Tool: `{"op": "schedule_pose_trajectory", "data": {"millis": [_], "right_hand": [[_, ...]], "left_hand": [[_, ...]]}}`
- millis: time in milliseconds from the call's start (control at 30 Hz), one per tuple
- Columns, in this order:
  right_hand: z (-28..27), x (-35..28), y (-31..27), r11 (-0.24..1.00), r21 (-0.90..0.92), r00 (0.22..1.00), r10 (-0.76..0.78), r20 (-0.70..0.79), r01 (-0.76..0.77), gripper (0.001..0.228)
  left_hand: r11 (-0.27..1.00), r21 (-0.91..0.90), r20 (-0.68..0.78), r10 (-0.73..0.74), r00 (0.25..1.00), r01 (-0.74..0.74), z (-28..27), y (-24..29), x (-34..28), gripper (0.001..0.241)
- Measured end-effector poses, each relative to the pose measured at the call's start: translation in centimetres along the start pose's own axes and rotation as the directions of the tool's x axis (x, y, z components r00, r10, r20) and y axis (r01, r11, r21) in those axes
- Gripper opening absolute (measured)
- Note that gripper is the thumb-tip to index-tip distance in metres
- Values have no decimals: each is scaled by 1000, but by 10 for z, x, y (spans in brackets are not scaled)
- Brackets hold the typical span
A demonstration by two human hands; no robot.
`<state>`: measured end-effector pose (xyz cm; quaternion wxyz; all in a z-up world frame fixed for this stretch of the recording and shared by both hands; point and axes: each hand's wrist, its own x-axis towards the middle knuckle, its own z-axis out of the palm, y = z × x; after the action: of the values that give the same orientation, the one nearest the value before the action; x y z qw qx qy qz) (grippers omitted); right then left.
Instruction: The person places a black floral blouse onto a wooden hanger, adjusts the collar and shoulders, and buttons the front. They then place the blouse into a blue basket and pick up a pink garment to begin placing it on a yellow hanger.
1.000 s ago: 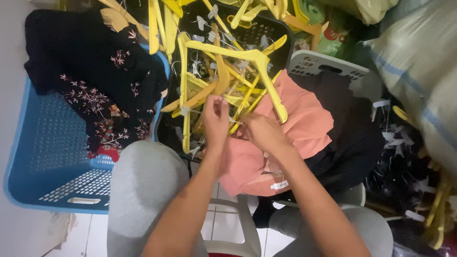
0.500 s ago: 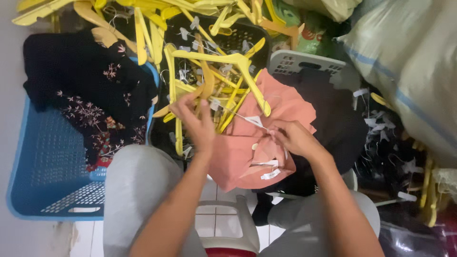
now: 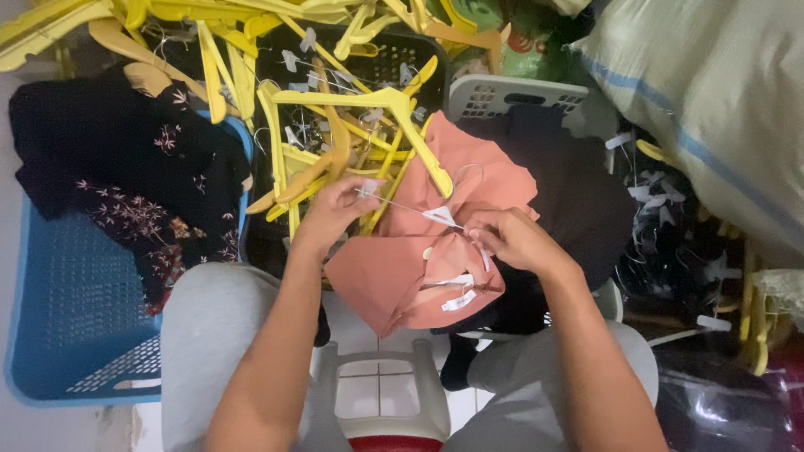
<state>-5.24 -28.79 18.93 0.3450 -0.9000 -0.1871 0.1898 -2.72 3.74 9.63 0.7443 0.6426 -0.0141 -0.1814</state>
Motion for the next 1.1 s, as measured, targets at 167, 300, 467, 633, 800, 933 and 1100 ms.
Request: {"op": "schedule_pose_trajectory", "data": {"millis": [167,300,467,633,800,933,1100], "right_hand": [[-3,4,-13,998,-51,998,-49,-29,48,14],[-10,3,-26,996,-79,999,45,-9,-46,18],[-10,0,-43,997,-56,979,39,-199,-51,29],[13,10,-59,912,-401,904,-242,-354,87,36],[31,15,-65,897,-374,909,-341,-241,238,36],[31,17,-56,965,-259,999,24,-48,-36,37],[24,12,-25,970,-190,988,154,11,-149,37]], "left_hand": [[1000,-14,-78,-17,997,16,1,-7,4,36],[1000,-25,-37,17,999,-18,-3,-10,1,37],[998,-24,-46,59,997,-61,3,-21,2,27],[988,78,13,129,992,-130,22,-25,10,22],[996,-26,107,93,990,-90,45,-22,3,25],[960,259,67,91,994,-106,61,-28,-1,26],[660,720,212,87,973,-216,75,-48,-17,59]]}}
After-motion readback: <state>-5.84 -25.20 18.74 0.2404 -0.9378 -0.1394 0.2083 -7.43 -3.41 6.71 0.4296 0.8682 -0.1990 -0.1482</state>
